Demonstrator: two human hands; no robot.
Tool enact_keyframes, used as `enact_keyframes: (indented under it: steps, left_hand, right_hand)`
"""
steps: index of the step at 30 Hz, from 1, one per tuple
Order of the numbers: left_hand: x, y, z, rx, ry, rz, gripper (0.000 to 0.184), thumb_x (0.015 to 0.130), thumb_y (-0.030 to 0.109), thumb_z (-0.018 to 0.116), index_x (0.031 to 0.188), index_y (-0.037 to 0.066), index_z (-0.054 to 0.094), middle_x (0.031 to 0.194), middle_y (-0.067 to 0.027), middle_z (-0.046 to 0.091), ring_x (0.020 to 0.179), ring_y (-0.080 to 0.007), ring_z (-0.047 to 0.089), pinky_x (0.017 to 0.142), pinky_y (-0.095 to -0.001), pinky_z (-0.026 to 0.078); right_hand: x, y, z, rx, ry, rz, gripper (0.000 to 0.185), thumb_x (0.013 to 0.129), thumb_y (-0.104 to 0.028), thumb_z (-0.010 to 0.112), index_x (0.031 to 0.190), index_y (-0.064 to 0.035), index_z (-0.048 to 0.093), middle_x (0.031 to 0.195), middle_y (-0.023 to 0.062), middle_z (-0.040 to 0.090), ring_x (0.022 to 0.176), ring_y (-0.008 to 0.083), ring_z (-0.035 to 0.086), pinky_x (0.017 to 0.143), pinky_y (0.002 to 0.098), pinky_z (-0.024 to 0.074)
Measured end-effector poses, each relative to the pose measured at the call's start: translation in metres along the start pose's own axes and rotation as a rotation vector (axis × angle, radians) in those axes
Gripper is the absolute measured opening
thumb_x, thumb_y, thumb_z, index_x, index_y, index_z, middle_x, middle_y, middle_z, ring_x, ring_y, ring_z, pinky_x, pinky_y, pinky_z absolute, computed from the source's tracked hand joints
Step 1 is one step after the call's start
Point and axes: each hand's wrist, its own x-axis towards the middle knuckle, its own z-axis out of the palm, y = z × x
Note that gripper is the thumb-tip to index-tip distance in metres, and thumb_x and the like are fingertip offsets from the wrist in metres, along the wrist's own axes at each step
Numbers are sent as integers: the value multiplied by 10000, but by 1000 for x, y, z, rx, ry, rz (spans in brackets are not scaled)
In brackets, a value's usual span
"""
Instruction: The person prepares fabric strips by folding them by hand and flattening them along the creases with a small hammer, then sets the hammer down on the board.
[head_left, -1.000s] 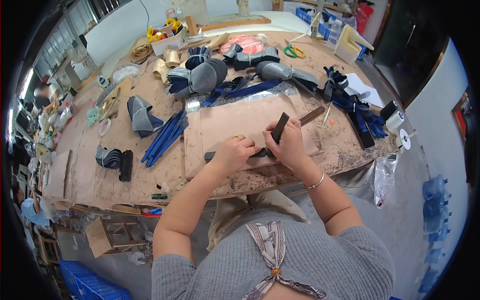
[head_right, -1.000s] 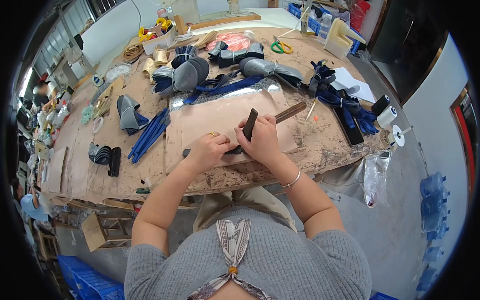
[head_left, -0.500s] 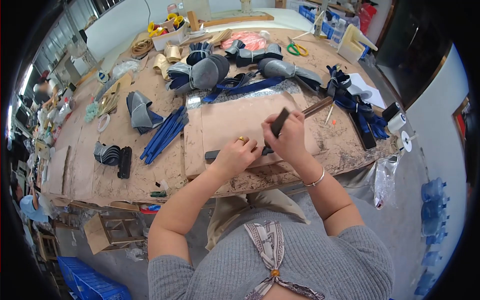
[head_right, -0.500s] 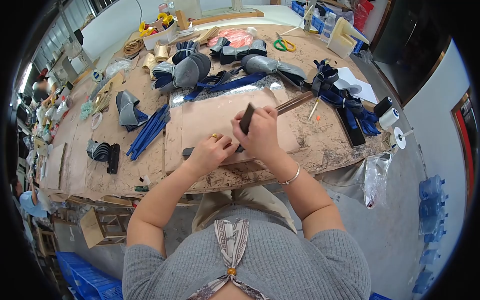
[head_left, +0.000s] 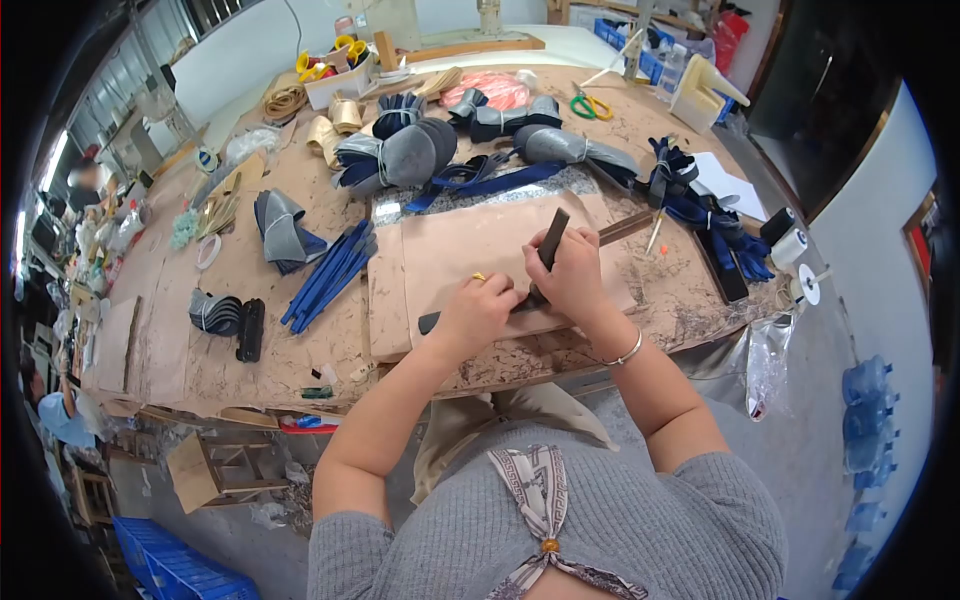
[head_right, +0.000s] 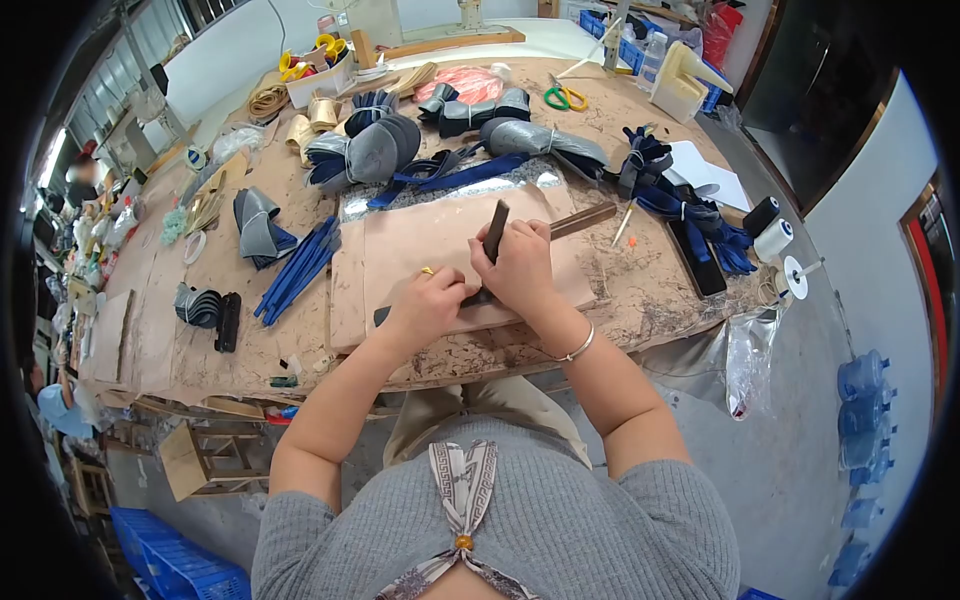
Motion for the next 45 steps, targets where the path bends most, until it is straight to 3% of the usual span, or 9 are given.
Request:
enact_keyframes:
  steps: [3, 6, 11, 18, 24, 30, 33, 39, 45]
  left_hand:
    - [1, 12, -12, -148, -6, -126, 231, 791, 213, 698, 995, 105, 703, 945, -36, 627, 917, -242, 615, 871, -374, 467]
    - [6, 1, 0, -155, 25, -56, 230, 773, 254, 739, 945, 103, 717, 942, -33, 645, 934, -235, 610, 870, -387, 465]
    - [7, 5, 4, -127, 7, -87, 156, 775, 232, 737, 880, 116, 745, 943, -17, 663, 967, -221, 603, 867, -393, 462]
    - [9, 25, 6, -169, 117, -244, 117, 750, 150, 755, 852, 93, 769, 916, -26, 697, 904, -233, 620, 842, -379, 488]
    - [18, 19, 8, -317, 32, -462, 67, 698, 156, 764, 749, 112, 764, 893, -23, 722, 935, -223, 611, 868, -385, 468]
    - [24, 25, 3, -236, -49, -542, 114, 693, 171, 763, 797, 124, 765, 905, -28, 721, 976, -242, 605, 925, -374, 453]
    - [29, 28, -7, -360, -77, -633, 157, 719, 178, 759, 859, 107, 763, 918, -55, 713, 989, -259, 595, 939, -381, 450]
    - [27, 21, -5, -308, -144, -606, 195, 753, 183, 760, 915, 75, 753, 962, -81, 690, 1012, -275, 579, 956, -387, 447]
    - [29, 19, 3, -325, -162, -652, 142, 712, 233, 771, 820, 142, 760, 927, -20, 684, 1027, -281, 568, 924, -437, 416]
  right_hand:
    - [-2, 2, -3, 40, 10, 47, 103, 804, -180, 718, 786, -92, 669, 693, 19, 639, 668, 216, 593, 815, 374, 374]
    - [-2, 0, -8, 32, -13, 30, 103, 799, -181, 722, 799, -92, 670, 698, 19, 642, 672, 215, 595, 816, 374, 373]
    - [-5, -2, -20, 1, -26, -68, 96, 777, -138, 740, 790, -95, 655, 748, 24, 659, 690, 227, 608, 803, 364, 374]
    - [-12, 2, -18, 20, 43, 29, 112, 782, -152, 736, 809, -99, 641, 751, -2, 660, 720, 202, 610, 819, 384, 366]
    - [-15, 2, -21, 19, 32, 31, 120, 779, -152, 742, 812, -101, 639, 757, -2, 660, 740, 203, 618, 820, 382, 363]
    - [-15, 1, -22, 34, 22, 45, 129, 777, -159, 747, 821, -100, 641, 769, 5, 662, 745, 204, 620, 831, 383, 366]
    - [-15, 2, -22, 41, 5, 47, 134, 776, -162, 748, 828, -99, 641, 773, 7, 662, 745, 206, 619, 837, 383, 368]
    - [-14, 1, -22, 24, 3, 36, 140, 775, -170, 752, 832, -100, 645, 770, 4, 661, 733, 206, 611, 845, 384, 370]
    - [-10, -4, -26, 15, -5, -21, 131, 768, -171, 757, 800, -98, 653, 744, -4, 655, 721, 198, 597, 844, 382, 371]
